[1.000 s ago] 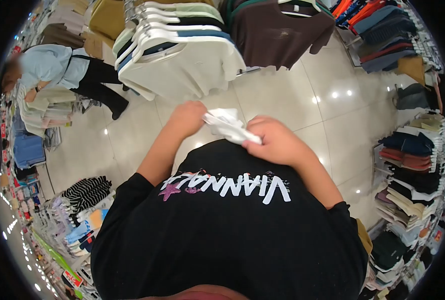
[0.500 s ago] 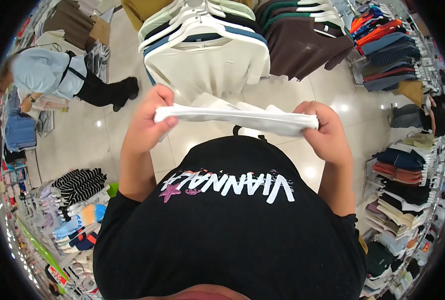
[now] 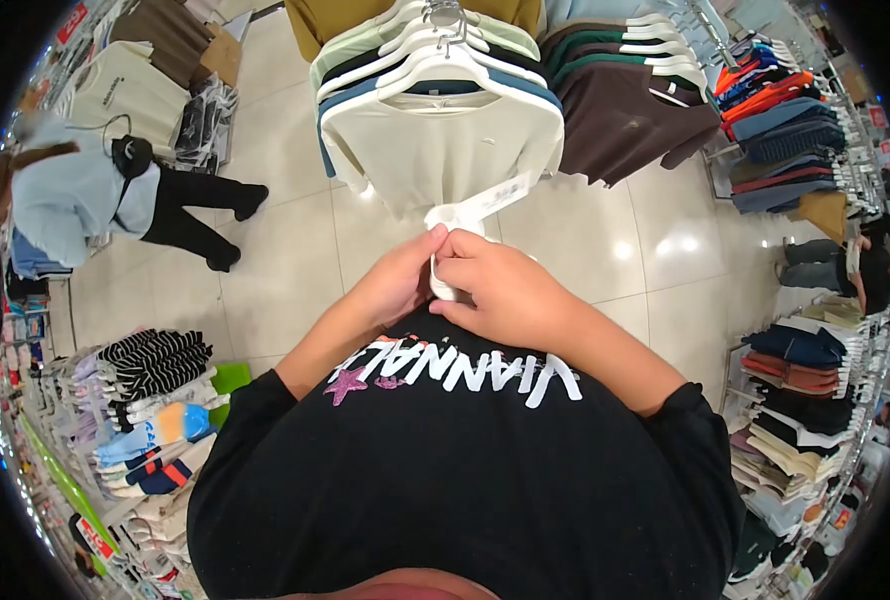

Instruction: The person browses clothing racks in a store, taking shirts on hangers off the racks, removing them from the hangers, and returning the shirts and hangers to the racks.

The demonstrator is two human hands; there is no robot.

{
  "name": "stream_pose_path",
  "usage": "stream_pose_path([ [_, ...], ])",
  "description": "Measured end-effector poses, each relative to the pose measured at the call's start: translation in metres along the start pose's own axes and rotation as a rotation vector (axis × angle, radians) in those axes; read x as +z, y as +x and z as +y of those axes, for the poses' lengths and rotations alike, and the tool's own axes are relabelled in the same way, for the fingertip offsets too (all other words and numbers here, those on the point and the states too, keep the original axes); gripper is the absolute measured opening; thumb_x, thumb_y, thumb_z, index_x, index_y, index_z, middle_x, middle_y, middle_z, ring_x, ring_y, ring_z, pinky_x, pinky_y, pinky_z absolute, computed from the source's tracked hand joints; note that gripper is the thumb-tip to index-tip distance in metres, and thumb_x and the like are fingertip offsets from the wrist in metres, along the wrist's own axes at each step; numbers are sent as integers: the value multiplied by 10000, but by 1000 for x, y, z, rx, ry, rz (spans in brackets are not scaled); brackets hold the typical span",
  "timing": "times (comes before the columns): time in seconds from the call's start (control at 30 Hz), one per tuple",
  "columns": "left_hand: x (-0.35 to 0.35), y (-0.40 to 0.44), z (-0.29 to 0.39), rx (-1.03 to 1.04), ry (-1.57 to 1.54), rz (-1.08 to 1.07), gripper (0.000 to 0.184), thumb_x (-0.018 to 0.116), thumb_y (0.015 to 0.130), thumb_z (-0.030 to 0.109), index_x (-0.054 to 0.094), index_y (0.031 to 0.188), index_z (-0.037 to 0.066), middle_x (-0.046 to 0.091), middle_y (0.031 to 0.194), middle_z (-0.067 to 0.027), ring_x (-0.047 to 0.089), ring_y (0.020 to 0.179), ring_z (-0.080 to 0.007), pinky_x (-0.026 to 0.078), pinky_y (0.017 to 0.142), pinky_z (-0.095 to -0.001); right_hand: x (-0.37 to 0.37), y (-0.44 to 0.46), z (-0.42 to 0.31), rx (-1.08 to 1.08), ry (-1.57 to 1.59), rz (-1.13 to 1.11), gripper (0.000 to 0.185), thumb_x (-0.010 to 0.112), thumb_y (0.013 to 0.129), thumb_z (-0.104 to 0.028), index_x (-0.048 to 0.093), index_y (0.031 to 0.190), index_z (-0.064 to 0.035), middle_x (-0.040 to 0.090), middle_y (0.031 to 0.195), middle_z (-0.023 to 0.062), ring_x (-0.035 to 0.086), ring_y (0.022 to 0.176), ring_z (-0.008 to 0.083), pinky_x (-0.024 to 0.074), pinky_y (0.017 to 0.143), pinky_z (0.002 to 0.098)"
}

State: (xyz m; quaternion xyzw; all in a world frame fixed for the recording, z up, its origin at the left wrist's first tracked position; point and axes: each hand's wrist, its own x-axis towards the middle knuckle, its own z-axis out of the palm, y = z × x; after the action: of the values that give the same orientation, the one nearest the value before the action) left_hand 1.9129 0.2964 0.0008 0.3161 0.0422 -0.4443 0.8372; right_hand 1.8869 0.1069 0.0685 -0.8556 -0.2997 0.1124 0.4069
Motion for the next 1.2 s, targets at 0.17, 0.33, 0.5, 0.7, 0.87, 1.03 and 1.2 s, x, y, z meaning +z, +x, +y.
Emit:
stream_pose_path([
  [0.17, -13, 16, 9, 198, 323, 141, 237, 510, 1010, 73, 638, 1197, 3, 689, 1119, -76, 656, 1015, -183, 527, 900, -330, -5, -4, 13, -61, 107, -145, 231, 715, 901, -36, 682, 1130, -37, 668, 1205, 147, 655, 1106, 347, 527, 956, 388],
  [0.33, 12, 5, 29, 244, 1169, -146, 229, 511, 1023, 133, 669, 1146, 21, 701, 1063, -105, 664, 991, -242, 513, 899, -380, -23, 4, 27, -39, -87, 185, 403, 651, 859, 33, 680, 1249, -69, 660, 1312, 136, 580, 1265, 360, 453, 1081, 433],
  [0.5, 36, -9, 38, 270, 1541, -300, 263, 533, 1054, 259, 682, 1027, 43, 697, 951, -167, 644, 884, -370, 507, 806, -425, -32, 1, 47, -83, -56, -59, 307, 649, 756, 58, 668, 1049, -31, 701, 1240, 124, 580, 1258, 371, 446, 1074, 445],
  [0.7, 26, -16, 58, 457, 1668, 302, 213, 623, 973, 233, 746, 952, 60, 707, 859, -152, 661, 813, -374, 515, 731, -448, -45, -13, 65, -85, -317, 367, 120, 663, 739, 26, 661, 844, -32, 740, 1025, 118, 641, 942, 339, 519, 835, 418],
  [0.87, 30, -6, 51, 656, 1653, 332, 145, 693, 870, 174, 774, 960, 94, 721, 874, -130, 674, 816, -357, 525, 715, -435, -45, -17, 32, 136, 221, -8, 127, 673, 966, -78, 680, 1081, -25, 650, 1272, 100, 666, 1004, 232, 541, 896, 398],
  [1.03, 42, 12, 52, 849, 1756, 121, 171, 751, 767, 133, 761, 934, 98, 698, 830, -98, 670, 797, -333, 530, 695, -426, -42, -4, 54, 499, 694, 160, 225, 665, 934, -53, 698, 1156, -38, 666, 1206, 125, 677, 1025, 294, 521, 904, 405],
  [1.2, 45, 37, 57, 885, 1824, 179, 169, 745, 740, 102, 741, 909, 92, 670, 821, -99, 650, 775, -335, 523, 682, -430, -39, 5, 101, 140, -84, 110, 146, 728, 811, -40, 694, 952, -25, 658, 1048, 140, 640, 973, 372, 520, 852, 436],
])
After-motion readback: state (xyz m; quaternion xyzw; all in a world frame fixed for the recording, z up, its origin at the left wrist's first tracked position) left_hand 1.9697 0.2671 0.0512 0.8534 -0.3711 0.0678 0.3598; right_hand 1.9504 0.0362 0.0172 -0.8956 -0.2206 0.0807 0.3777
